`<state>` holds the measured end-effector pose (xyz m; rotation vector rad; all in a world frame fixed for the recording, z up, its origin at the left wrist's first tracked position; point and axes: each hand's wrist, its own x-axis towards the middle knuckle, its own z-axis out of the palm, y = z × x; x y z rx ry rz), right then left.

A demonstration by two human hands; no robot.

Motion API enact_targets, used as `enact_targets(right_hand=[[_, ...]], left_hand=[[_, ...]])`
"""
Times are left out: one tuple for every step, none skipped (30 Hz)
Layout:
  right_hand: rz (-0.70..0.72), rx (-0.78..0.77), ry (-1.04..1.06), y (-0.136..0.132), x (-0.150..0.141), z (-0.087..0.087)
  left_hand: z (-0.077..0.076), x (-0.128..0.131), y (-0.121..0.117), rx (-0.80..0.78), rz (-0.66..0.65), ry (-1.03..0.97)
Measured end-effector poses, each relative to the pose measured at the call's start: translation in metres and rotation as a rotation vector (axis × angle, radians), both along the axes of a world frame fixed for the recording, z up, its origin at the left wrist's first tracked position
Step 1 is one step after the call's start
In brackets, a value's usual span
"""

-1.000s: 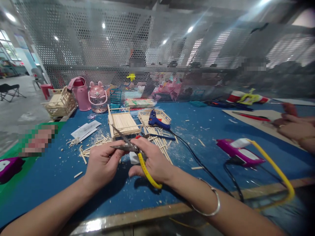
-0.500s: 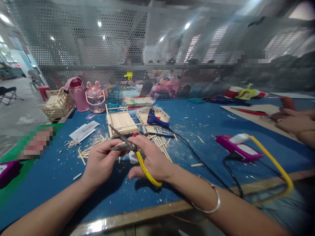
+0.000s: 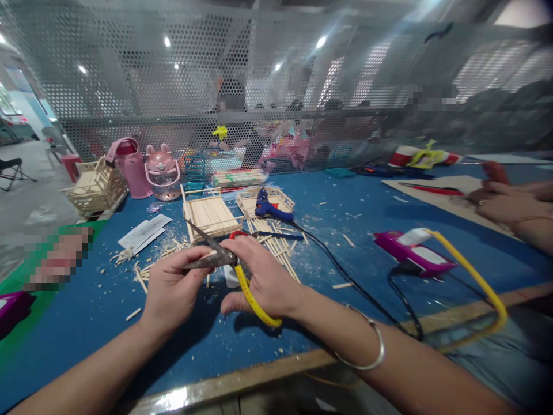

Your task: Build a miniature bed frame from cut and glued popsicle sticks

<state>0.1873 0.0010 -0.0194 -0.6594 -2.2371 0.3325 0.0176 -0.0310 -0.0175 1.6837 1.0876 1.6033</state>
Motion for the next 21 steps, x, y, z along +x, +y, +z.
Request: enact_targets(right_hand=[[-0.001,0.003,-0.004,-0.0001,0.0001,0.0],[-0.003,0.004,-0.007,-0.0002,0.0003,0.0001],[-0.004,0.005,-0.008,-0.0004,0.0005,0.0001],[-0.004,0.004,-0.007,-0.0006,0.0007,0.0002],[-0.002,0.002,-0.005,-0.0007,0.0009,0.0004],[0.002,-0.001,-0.002,-0.0008,0.0009,0.0006],[0.007,-0.006,0.001,-0.0009,0.0009,0.0008],[0.014,-0.011,0.005,-0.0009,0.0009,0.0009],[0.021,-0.018,0.009,-0.0008,0.0008,0.001],[0.028,-0.026,0.013,-0.0008,0.0007,0.0011],[0.034,-0.033,0.019,-0.0007,0.0006,0.001],[0.04,-0.042,0.029,-0.0006,0.0005,0.0008],[0.044,-0.054,0.047,-0.0006,0.0005,0.0005],[0.044,-0.076,0.075,-0.0007,0.0005,0.0002],[0.041,-0.116,0.108,-0.0007,0.0005,-0.0002],[0.033,-0.176,0.146,-0.0008,0.0005,-0.0006],[0.021,-0.253,0.187,-0.001,0.0003,-0.001],[0.008,-0.338,0.23,-0.0012,0.0,-0.0014],[-0.002,-0.425,0.271,-0.0014,-0.0006,-0.0017],[-0.006,-0.504,0.311,-0.0017,-0.0014,-0.0021],[0.0,-0.569,0.35,-0.002,-0.0024,-0.0024]], left_hand=[[-0.0002,-0.0001,-0.0001,0.002,0.01,0.006],[-0.0005,-0.0003,-0.0002,0.004,0.02,0.011],[-0.0007,-0.0007,-0.0004,0.007,0.029,0.017],[-0.001,-0.0011,-0.0007,0.01,0.037,0.023],[-0.0013,-0.0015,-0.0009,0.013,0.043,0.028],[-0.0017,-0.0019,-0.0011,0.016,0.046,0.032],[-0.0019,-0.0022,-0.0012,0.018,0.047,0.033],[-0.0021,-0.0022,-0.0013,0.018,0.044,0.031],[-0.0021,-0.0021,-0.0013,0.016,0.042,0.029],[-0.002,-0.0019,-0.0013,0.013,0.041,0.025],[-0.0016,-0.0014,-0.0012,0.008,0.041,0.021],[-0.0012,-0.0009,-0.0011,0.002,0.04,0.013],[-0.0008,-0.0004,-0.001,-0.009,0.038,0.004],[-0.0004,0.0001,-0.0008,-0.024,0.033,0.002],[-0.0003,0.0006,-0.0005,-0.044,0.026,0.011],[-0.0006,0.0009,-0.0002,-0.061,0.021,0.04],[-0.0012,0.0011,0.0003,-0.073,0.019,0.091],[-0.0023,0.0013,0.0009,-0.074,0.021,0.159],[-0.0037,0.0014,0.0014,-0.06,0.025,0.235],[-0.0053,0.0014,0.002,-0.03,0.03,0.305],[-0.007,0.0014,0.0025,0.012,0.032,0.364]])
